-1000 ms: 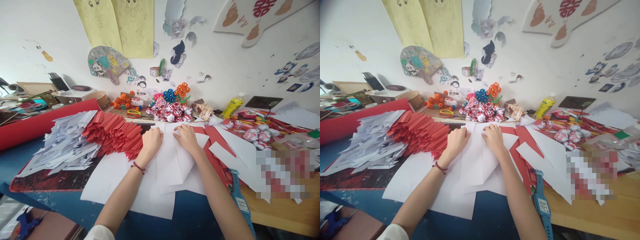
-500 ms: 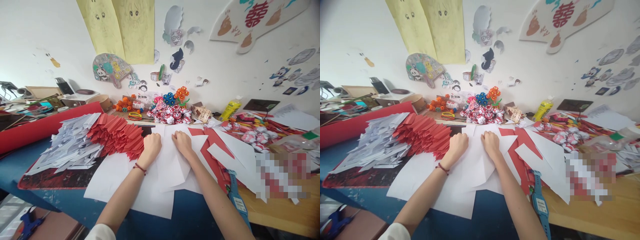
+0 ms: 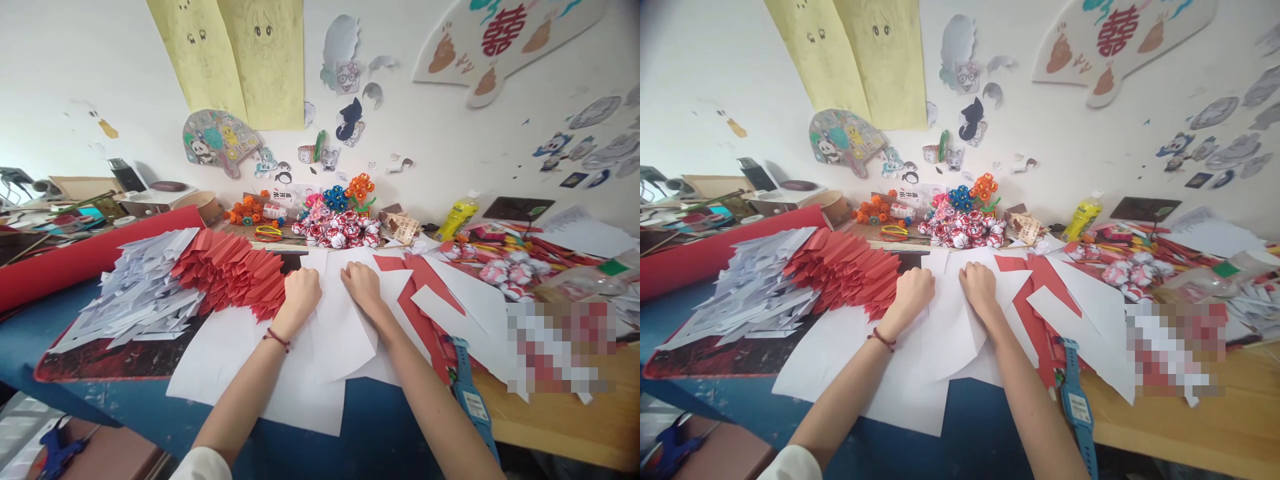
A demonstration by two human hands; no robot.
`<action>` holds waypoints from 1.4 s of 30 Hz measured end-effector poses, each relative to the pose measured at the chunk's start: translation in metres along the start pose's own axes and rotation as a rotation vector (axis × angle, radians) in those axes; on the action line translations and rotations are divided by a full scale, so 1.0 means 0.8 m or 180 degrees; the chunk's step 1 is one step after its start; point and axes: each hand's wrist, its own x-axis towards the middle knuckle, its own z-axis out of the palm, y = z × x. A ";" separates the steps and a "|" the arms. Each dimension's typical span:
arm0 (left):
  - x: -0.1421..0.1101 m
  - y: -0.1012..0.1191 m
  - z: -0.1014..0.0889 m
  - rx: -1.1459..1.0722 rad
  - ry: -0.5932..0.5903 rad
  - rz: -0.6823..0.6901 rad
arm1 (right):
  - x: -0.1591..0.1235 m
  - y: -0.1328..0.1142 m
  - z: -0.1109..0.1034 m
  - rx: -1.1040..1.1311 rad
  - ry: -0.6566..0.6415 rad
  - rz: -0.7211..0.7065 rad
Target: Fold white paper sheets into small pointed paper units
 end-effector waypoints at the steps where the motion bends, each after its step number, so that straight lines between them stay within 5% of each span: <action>1: 0.000 0.000 0.000 0.0002 0.0003 0.0004 | 0.000 0.000 0.000 -0.0002 -0.0009 0.0005; 11: -0.012 -0.009 0.001 -0.0329 0.0105 0.0056 | -0.001 -0.004 -0.006 -0.0048 -0.0119 0.0032; 20: -0.030 -0.007 0.007 -0.0364 -0.0176 -0.0129 | -0.004 -0.011 -0.013 -0.0115 -0.0332 0.0144; 42: -0.029 -0.012 0.013 -0.0399 -0.0199 0.0029 | -0.002 -0.010 -0.011 -0.0201 -0.0307 0.0165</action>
